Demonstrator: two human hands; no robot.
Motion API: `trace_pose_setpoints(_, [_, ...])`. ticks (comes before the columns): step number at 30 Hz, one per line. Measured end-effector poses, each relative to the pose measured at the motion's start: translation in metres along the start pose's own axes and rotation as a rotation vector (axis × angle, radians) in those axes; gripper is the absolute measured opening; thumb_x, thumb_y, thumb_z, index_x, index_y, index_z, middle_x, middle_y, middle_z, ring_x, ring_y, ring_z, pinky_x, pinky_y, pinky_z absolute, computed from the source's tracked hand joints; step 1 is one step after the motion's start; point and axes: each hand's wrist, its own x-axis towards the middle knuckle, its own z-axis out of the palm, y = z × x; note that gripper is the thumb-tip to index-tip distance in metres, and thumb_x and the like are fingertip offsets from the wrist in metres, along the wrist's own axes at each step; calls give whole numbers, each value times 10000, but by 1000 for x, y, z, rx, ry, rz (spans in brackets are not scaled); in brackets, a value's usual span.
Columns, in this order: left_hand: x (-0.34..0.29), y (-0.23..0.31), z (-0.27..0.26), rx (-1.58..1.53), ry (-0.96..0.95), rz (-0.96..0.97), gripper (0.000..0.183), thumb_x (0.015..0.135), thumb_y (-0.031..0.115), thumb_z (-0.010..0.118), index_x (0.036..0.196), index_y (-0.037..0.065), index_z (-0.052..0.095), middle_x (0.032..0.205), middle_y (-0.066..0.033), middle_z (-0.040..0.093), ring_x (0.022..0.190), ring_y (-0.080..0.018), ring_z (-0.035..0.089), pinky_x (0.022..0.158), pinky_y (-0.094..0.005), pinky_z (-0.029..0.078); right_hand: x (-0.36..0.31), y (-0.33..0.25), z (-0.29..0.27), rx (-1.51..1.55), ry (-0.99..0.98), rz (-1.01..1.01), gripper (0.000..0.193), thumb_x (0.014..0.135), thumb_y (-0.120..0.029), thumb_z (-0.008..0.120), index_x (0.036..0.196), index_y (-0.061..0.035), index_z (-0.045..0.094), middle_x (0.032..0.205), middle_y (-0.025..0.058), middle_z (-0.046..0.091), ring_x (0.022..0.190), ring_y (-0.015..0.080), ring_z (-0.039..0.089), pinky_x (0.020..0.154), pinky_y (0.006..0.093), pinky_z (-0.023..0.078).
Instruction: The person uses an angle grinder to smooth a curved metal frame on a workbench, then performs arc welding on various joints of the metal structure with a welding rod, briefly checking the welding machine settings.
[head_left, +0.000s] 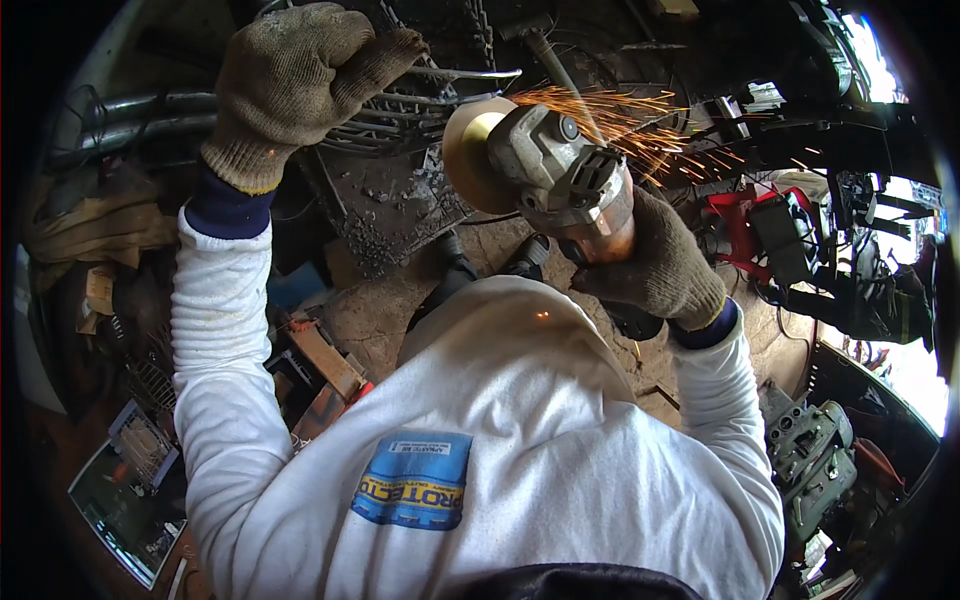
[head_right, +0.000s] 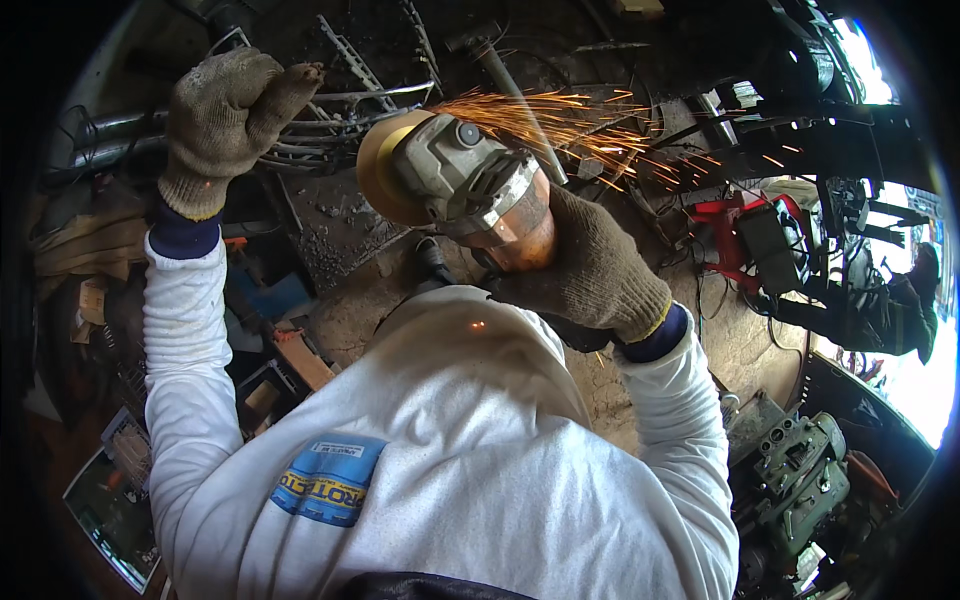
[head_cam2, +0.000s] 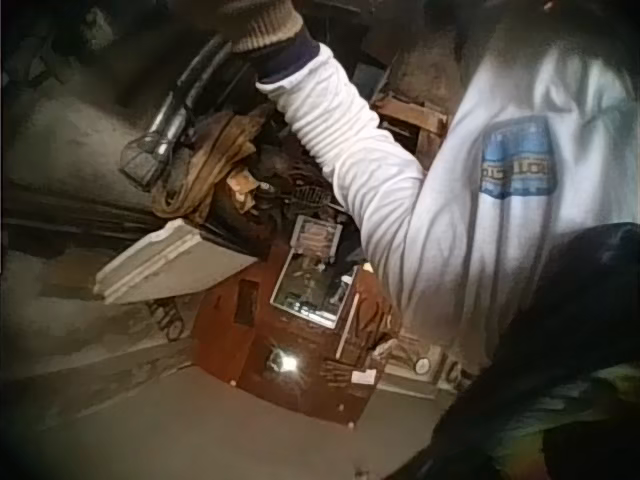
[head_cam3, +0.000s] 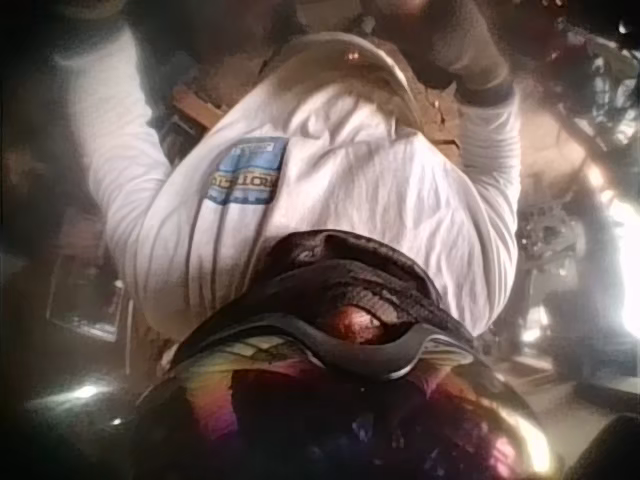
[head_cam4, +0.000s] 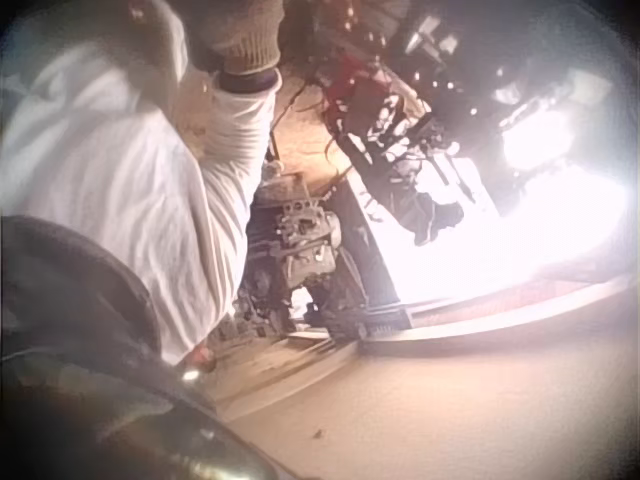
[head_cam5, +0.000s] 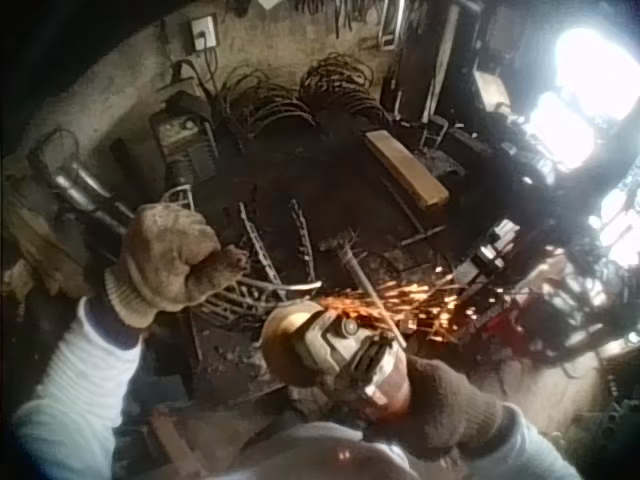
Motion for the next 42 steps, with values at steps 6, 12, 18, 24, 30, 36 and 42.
trace_pose_setpoints(6, [-3, -3, 0, -32, 12, 15, 301, 882, 261, 738, 673, 68, 639, 574, -72, 559, 490, -233, 548, 475, -341, 430, -2, -3, -2, -42, 7, 3, 733, 603, -89, 868, 1263, -12, 559, 1157, 71, 657, 1040, 141, 597, 927, 336, 486])
trace_pose_setpoints(12, [-4, -12, 1, -134, -10, 10, 219, 878, 224, 742, 727, 78, 681, 580, -72, 572, 495, -231, 554, 480, -336, 437, -3, -1, -3, -67, -3, -13, 721, 608, -90, 865, 1257, -12, 562, 1146, 69, 661, 1026, 138, 601, 919, 333, 489])
trace_pose_setpoints(18, [-7, -19, 3, -111, 24, 121, 68, 862, 172, 752, 858, 108, 730, 638, -63, 619, 525, -219, 579, 487, -318, 452, -3, -4, -5, -51, -30, 17, 730, 608, -91, 864, 1266, -6, 560, 1168, 78, 659, 1048, 145, 600, 932, 338, 485])
trace_pose_setpoints(24, [-5, -22, 4, -133, 12, 70, 57, 852, 157, 760, 883, 116, 735, 651, -65, 628, 527, -211, 584, 484, -315, 451, -2, -4, -4, -78, -7, -12, 733, 606, -93, 864, 1268, -3, 562, 1173, 83, 660, 1060, 148, 600, 943, 342, 481])
trace_pose_setpoints(30, [-1, -18, 5, -131, 32, 81, 80, 854, 151, 759, 826, 89, 718, 623, -69, 610, 511, -213, 573, 478, -314, 443, 1, -8, -4, -99, -29, -11, 733, 604, -97, 869, 1265, -4, 565, 1167, 82, 662, 1050, 145, 603, 936, 341, 484])
trace_pose_setpoints(36, [-1, -19, 6, -136, 45, 59, 185, 859, 164, 756, 724, 62, 682, 584, -68, 582, 501, -208, 564, 470, -315, 435, 0, -8, -4, -119, -6, -3, 725, 608, -95, 873, 1259, -7, 568, 1161, 83, 666, 1040, 148, 612, 928, 342, 490])
trace_pose_setpoints(42, [1, -19, 7, -175, 15, 55, 162, 858, 150, 755, 733, 71, 688, 588, -65, 585, 481, -203, 537, 466, -312, 427, 0, -5, -6, -128, -19, -33, 723, 614, -97, 878, 1259, -4, 565, 1171, 87, 666, 1048, 149, 612, 930, 343, 489])
